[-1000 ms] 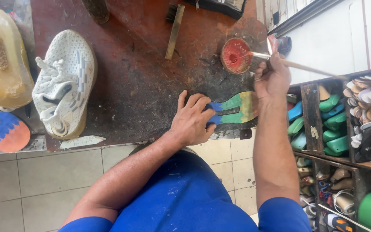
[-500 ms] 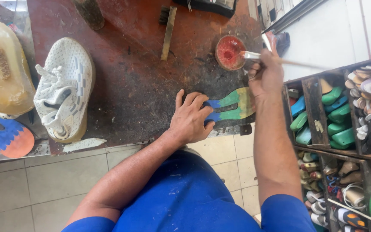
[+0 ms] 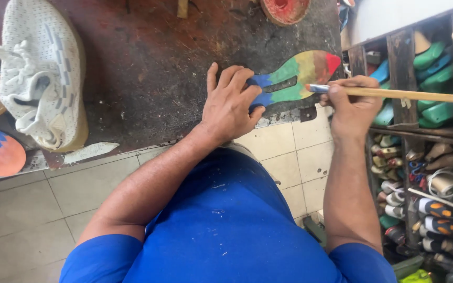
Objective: Applying a liquid coating to a shoe sole using a brush at a repair bench
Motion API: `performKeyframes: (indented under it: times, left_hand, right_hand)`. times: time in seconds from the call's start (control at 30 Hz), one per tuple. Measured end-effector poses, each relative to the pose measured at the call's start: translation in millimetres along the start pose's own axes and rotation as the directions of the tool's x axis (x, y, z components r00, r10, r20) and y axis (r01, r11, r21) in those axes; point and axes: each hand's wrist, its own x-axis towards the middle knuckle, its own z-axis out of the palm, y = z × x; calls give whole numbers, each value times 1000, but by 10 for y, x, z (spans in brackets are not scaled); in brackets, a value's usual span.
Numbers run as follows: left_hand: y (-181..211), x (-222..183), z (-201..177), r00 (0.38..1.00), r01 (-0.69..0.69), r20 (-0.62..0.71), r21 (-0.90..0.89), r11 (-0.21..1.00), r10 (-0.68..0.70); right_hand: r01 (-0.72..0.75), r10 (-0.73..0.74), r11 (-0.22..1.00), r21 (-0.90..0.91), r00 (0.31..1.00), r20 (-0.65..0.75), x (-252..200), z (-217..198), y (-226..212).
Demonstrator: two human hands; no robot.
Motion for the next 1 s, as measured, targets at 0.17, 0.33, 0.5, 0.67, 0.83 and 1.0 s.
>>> performKeyframes:
  times: [0.17, 0.33, 0.5, 0.67, 0.83, 1.0]
  left_hand:
    - [28, -24, -33, 998, -32, 46, 39, 999, 30]
    - [-98, -24, -140, 982, -101, 166, 51, 994, 91]
    - [-91, 33, -311, 974, -183, 148, 67, 981, 171]
    - [-153, 8, -211, 973, -130, 201, 49, 990, 118]
    - [-170, -9, -191, 973, -146, 189, 43, 988, 135]
    - [-159, -15, -197, 975, -117, 196, 34, 993, 108]
  right_hand:
    - [70, -70, 998, -9, 997, 21, -53, 44, 149]
    - [205, -206, 973, -110, 979, 1, -88, 115, 33]
    - [116, -127, 971, -209, 991, -42, 35, 290, -290]
    - [133, -117, 952, -275, 990, 74, 102, 207, -188]
    - [274, -258, 941, -199, 961, 102, 176, 343, -174]
    - [283, -259, 923, -262, 958, 124, 191, -1, -42]
